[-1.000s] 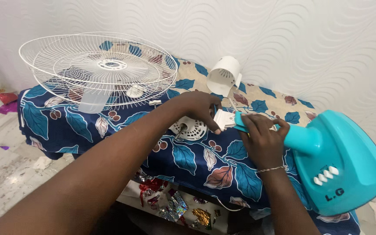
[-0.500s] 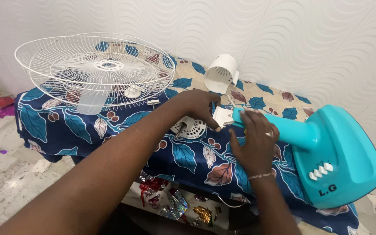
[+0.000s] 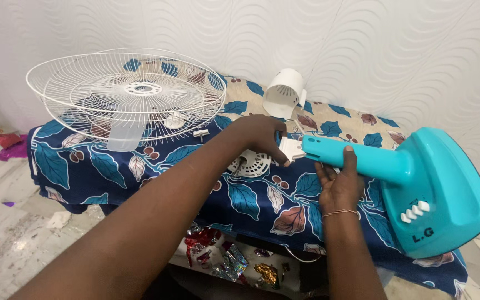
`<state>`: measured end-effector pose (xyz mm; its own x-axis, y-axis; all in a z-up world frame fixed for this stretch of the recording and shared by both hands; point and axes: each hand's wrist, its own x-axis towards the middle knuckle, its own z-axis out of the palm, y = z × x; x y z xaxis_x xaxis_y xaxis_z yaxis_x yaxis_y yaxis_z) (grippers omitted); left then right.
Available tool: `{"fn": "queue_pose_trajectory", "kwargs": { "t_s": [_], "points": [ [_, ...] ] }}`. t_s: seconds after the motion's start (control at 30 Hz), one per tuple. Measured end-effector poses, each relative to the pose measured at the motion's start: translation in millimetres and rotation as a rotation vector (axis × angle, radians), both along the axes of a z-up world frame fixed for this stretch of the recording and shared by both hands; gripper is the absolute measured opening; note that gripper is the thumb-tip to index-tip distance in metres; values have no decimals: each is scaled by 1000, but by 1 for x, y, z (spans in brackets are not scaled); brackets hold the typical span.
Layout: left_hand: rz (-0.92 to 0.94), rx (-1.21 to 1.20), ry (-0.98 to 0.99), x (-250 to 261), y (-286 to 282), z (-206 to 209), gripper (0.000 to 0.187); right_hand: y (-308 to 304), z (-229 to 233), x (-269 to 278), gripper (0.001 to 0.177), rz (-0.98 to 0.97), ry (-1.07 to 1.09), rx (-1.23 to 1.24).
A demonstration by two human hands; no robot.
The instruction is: The person assembles a teal LG electric fan by attaching the motor housing to the stand and securing it with a screwdriver. The fan cage and blades are visible nearby but not handled in this clip.
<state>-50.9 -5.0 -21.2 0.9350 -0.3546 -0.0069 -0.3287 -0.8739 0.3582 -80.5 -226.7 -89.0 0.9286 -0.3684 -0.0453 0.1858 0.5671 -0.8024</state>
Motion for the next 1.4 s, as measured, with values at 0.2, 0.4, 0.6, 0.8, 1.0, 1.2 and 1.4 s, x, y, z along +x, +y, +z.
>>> {"fn": "queue_pose_trajectory", "kwargs": {
  "t_s": [0.2, 0.4, 0.6, 0.8, 1.0, 1.2, 1.4],
  "points": [
    [-52, 20, -62, -1, -1, 1, 94, 2, -2, 0, 56, -8, 6, -70],
    [20, 50, -23, -3, 4, 1, 96, 10, 6, 2, 57, -44, 41, -109],
    [4, -22, -39, -8, 8, 2, 90, 2, 10, 9, 54, 62, 46, -87],
    [49, -9, -105, -17, 6, 0, 83, -5, 5, 23, 47, 118, 88, -116],
    [13, 107, -351, -17, -3, 1, 77, -12, -1, 27, 47, 190, 33, -119],
    [17, 96, -244, -15, 0, 1, 74, 2, 2, 14, 50, 142, -15, -115],
    [47, 38, -228, -20, 4, 2, 80, 11, 0, 7, 56, 104, -163, -178]
  ]
}}
